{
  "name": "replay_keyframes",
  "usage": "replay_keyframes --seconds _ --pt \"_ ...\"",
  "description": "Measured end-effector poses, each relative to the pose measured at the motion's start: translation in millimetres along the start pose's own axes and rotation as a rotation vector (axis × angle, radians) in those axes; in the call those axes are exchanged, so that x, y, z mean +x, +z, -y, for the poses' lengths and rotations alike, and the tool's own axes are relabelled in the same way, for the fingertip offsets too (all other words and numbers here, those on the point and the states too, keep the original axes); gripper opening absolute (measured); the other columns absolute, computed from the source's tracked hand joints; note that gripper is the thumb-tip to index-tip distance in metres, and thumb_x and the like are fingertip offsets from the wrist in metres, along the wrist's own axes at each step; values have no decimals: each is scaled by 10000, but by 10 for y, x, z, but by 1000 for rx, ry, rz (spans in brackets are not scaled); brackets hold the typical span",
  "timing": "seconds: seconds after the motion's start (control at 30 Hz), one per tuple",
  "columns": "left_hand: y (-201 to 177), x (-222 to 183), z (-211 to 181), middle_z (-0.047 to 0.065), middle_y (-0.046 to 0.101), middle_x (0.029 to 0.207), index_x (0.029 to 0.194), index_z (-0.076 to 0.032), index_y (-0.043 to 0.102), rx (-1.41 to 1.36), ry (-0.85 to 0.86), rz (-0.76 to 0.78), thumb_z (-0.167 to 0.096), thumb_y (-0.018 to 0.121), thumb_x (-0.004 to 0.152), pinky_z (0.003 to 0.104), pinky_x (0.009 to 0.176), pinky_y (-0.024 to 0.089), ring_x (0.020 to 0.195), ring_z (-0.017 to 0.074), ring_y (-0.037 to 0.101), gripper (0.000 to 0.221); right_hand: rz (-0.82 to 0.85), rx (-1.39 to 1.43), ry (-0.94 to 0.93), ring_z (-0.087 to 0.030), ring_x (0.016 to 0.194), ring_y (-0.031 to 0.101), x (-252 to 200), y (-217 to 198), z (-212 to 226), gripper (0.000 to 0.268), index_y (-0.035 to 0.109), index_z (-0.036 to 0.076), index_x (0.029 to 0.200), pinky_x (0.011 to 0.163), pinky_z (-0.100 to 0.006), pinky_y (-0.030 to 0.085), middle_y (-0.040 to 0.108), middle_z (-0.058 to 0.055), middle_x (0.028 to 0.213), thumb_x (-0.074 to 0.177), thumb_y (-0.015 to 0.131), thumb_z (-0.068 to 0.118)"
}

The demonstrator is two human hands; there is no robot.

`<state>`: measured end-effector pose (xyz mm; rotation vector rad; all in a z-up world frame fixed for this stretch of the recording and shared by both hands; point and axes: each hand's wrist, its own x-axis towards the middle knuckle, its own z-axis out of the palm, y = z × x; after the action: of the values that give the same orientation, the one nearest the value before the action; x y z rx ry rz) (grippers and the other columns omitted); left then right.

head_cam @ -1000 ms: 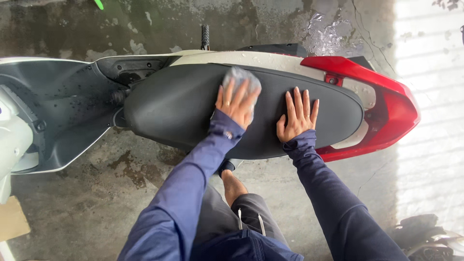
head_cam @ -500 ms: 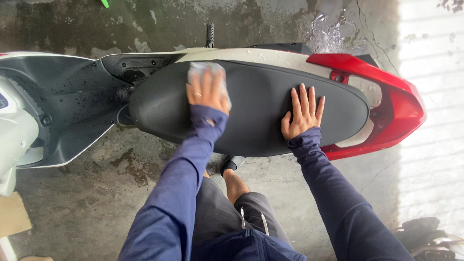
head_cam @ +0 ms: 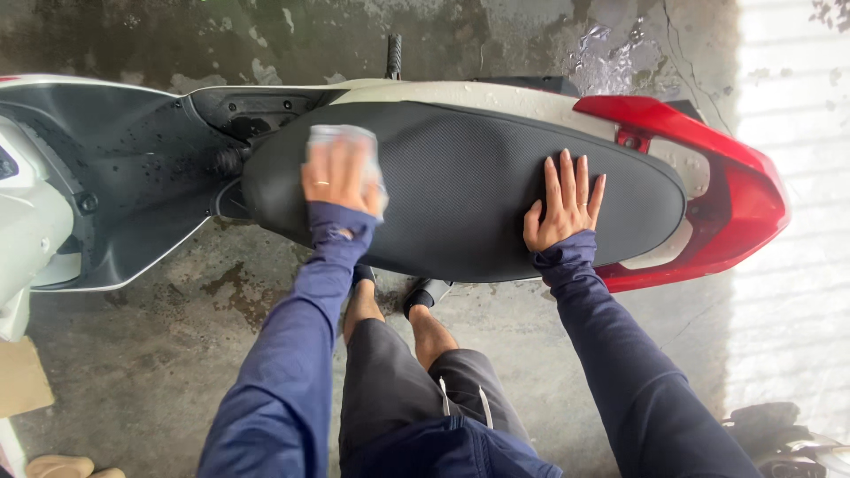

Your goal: The person wipes the black seat of a white and red motorcycle with a grey cloth. They repeatedly rub the seat surface and the red rear bodywork, moving the cloth back and forth across the entire seat area.

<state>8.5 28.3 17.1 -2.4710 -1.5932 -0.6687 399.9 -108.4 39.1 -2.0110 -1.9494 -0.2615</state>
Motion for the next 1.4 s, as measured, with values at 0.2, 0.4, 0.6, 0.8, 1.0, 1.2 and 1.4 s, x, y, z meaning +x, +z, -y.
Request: replay_keyframes --seconds 0.2,0.4,0.6,0.8,1.0,1.2,1.4 --pt "226 -940 -39 -59 533 1798 1672 -543 582 -114 238 211 -407 793 828 751 1276 365 1665 433 425 880 7 -5 26 -467 1700 414 -67 8 -4 849 632 76 1754 1374 -702 159 541 -226 1818 916 618 212" --pt "-275 -621 58 140 515 1799 1685 -279 629 65 -189 125 -345 900 791 782 1161 425 1584 623 427 936 1 5 17 -461 1704 400 -22 -67 16 831 628 61 1760 1369 -693 147 531 -234 1824 943 625 212" --pt "285 -639 -1825 128 364 1903 1803 -335 472 -371 -169 232 -493 595 1088 817 1323 200 1733 595 231 743 -121 207 132 -418 1695 423 -56 131 25 699 699 84 1675 1382 -663 159 580 -175 1782 980 632 47" --pt "348 -112 -2205 107 538 1813 1718 -185 617 -1174 -245 57 -555 259 1218 527 1471 215 1764 399 368 718 -132 195 99 -423 1714 394 92 50 721 661 584 82 1752 1410 -579 239 546 -164 1798 1106 604 222" --pt "139 -274 -1009 50 290 1946 1854 -388 367 -167 -31 354 -493 674 1093 762 1371 159 1774 482 199 827 114 -89 74 -471 1758 191 -65 50 780 792 512 233 1823 1381 -730 123 389 -91 1911 1105 727 489" --pt "278 -394 -876 15 239 1965 1867 -424 322 -94 61 308 -558 533 1147 730 1390 95 1783 463 171 762 57 -102 -20 -430 1735 314 322 -15 674 662 560 198 1784 1399 -705 159 452 -76 1877 1190 535 489" --pt "311 -414 -876 -5 242 1965 1866 -437 317 -78 60 305 -562 498 1142 715 1397 80 1785 456 163 756 39 -132 -52 -476 1634 464 586 35 654 693 571 307 1771 1310 -675 389 554 -67 1790 1085 610 393"
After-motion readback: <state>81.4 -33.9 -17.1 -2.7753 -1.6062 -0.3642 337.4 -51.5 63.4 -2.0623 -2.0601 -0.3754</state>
